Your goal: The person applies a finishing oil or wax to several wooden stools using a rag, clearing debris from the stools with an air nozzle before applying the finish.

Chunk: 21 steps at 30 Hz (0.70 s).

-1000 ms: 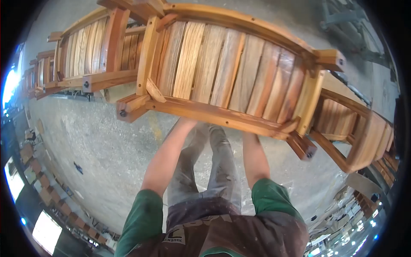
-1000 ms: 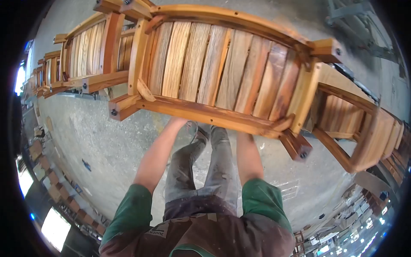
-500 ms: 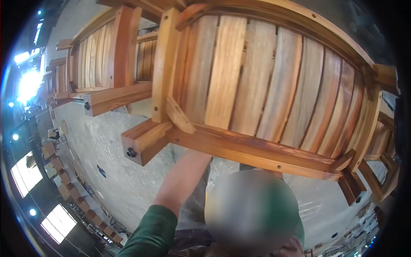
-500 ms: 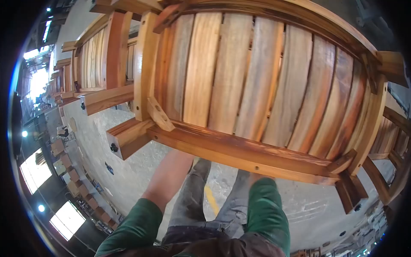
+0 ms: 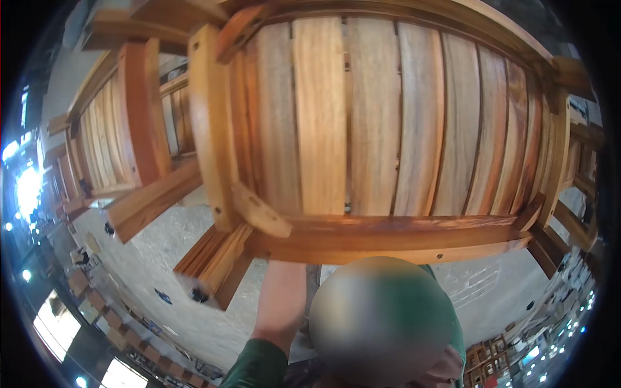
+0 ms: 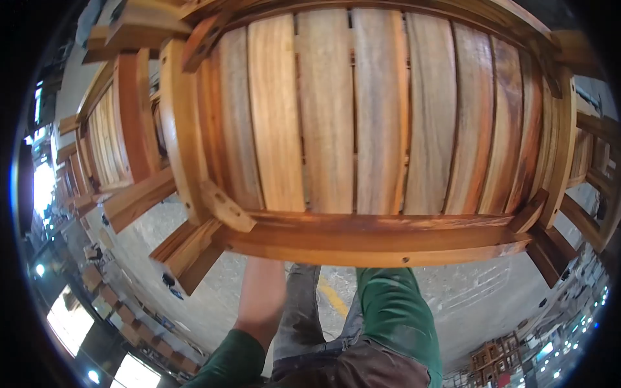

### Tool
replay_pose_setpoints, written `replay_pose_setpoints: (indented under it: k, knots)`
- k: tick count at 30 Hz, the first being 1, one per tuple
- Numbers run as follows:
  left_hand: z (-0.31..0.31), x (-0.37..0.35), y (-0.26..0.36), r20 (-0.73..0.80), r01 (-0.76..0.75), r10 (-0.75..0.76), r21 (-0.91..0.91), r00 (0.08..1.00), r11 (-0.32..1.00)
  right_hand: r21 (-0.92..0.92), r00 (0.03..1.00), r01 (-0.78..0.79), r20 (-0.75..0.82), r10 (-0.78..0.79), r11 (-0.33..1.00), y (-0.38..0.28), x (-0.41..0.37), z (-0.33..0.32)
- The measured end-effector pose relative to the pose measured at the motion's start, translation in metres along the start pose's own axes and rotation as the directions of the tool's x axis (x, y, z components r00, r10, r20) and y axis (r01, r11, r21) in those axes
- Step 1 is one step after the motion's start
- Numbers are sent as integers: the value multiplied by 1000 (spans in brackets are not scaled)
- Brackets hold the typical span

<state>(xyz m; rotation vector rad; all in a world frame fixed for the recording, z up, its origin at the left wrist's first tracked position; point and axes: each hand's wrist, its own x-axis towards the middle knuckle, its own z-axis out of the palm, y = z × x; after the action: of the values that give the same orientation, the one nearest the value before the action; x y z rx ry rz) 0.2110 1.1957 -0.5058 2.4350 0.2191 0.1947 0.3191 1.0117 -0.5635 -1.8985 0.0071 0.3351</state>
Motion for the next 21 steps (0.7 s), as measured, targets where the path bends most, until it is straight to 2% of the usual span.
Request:
replay_pose_setpoints:
  k: [5, 15, 21]
  knots:
    - [50, 5, 30, 51, -41, 45, -83, 998, 996, -31, 997, -48, -55, 46, 998, 25, 10, -54]
    - [50, 10, 56, 87, -90, 95, -59, 992, 994, 67, 996, -75, -46, 78, 995, 31, 24, -69]
    - [82, 24, 88, 65, -131, 137, -94, 988, 987, 74, 997, -55, -55, 59, 996, 45, 49, -113]
